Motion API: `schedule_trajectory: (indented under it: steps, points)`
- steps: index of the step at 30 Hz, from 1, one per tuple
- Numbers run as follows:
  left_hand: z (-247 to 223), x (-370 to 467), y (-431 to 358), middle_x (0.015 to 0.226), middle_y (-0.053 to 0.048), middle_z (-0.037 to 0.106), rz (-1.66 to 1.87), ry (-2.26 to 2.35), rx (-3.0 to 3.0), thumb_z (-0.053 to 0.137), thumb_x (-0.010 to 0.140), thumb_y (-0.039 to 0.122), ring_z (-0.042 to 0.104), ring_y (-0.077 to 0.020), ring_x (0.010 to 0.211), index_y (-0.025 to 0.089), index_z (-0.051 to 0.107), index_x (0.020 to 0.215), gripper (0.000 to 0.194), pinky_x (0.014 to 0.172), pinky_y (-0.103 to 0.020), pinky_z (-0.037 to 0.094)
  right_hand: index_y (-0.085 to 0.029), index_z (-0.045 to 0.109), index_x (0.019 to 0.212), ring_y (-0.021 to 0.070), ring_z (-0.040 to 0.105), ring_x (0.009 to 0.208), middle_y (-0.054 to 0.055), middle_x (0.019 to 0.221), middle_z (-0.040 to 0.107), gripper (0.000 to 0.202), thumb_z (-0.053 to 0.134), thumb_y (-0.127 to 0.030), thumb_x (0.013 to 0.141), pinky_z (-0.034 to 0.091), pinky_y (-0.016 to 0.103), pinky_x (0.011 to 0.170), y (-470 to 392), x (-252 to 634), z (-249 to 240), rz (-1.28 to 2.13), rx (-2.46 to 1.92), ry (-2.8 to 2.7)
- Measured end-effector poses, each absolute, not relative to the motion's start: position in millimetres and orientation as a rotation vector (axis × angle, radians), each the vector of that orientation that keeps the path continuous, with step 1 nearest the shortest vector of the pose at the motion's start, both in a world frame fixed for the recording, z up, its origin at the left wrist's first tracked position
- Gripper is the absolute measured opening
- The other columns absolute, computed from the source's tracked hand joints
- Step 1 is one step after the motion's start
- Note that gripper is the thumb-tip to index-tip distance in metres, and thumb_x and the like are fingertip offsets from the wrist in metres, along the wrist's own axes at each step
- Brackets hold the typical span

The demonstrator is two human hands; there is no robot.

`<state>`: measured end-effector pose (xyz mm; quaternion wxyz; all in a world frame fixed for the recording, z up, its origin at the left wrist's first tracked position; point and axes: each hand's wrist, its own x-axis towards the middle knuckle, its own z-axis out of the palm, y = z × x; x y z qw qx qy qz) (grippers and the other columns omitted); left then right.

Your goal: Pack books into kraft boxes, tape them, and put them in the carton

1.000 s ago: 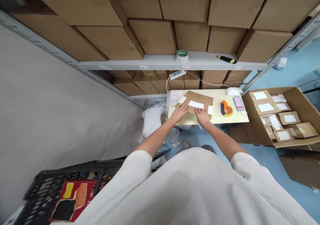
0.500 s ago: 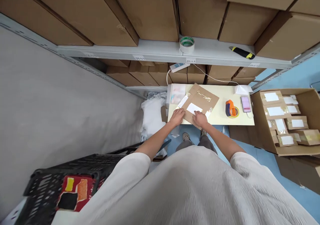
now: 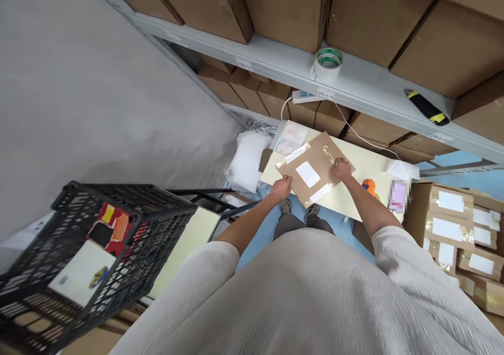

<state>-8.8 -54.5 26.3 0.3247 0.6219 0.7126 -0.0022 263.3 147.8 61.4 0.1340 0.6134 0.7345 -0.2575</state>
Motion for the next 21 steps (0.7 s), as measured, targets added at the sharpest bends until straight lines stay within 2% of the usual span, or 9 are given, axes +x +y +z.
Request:
schedule_trajectory:
  steps: [5, 12, 17, 21]
  points:
    - [14.7, 7.3, -57.6, 0.138, -0.017, 0.06, 0.084, 1.962, 1.469, 0.052, 0.099, 0.014, 0.073, -0.033, 0.115, 0.02, 0.063, 0.132, 0.035, 0.105, -0.05, 0.057, -0.019, 0.063, 0.139, 0.0342, 0.061, 0.127, 0.02, 0.149, 0.06, 0.046, 0.065, -0.036, 0.096, 0.052, 0.046, 0.105, 181.2, 265.3, 47.4, -0.808, 1.791, 2.035]
    - [-1.7, 14.4, -57.5, 0.139, -0.011, 0.062, 0.357, 2.069, 1.258, 0.055, 0.09, 0.008, 0.069, -0.027, 0.124, 0.026, 0.065, 0.128, 0.043, 0.112, -0.044, 0.057, -0.02, 0.061, 0.141, 0.0363, 0.057, 0.132, 0.019, 0.145, 0.061, 0.055, 0.069, -0.035, 0.089, 0.055, 0.046, 0.101, 192.8, 271.6, 36.3, -0.82, 1.767, 2.099]
    - [-2.0, 18.5, -59.3, 0.127, -0.011, 0.063, 0.527, 2.116, 1.155, 0.059, 0.086, 0.006, 0.066, -0.0278, 0.126, 0.025, 0.064, 0.117, 0.036, 0.116, -0.049, 0.057, -0.018, 0.061, 0.138, 0.0357, 0.058, 0.128, 0.017, 0.13, 0.067, 0.059, 0.075, -0.036, 0.083, 0.055, 0.041, 0.094, 203.9, 274.4, 36.6, -0.837, 1.744, 2.061]
    - [8.2, 24.5, -62.0, 0.127, -0.011, 0.058, 0.693, 2.167, 1.078, 0.061, 0.086, 0.007, 0.064, -0.0276, 0.124, 0.024, 0.058, 0.114, 0.033, 0.115, -0.049, 0.055, -0.018, 0.056, 0.138, 0.0362, 0.059, 0.123, 0.017, 0.123, 0.069, 0.061, 0.075, -0.039, 0.084, 0.054, 0.044, 0.095, 206.7, 274.8, 37.9, -0.796, 1.774, 2.059]
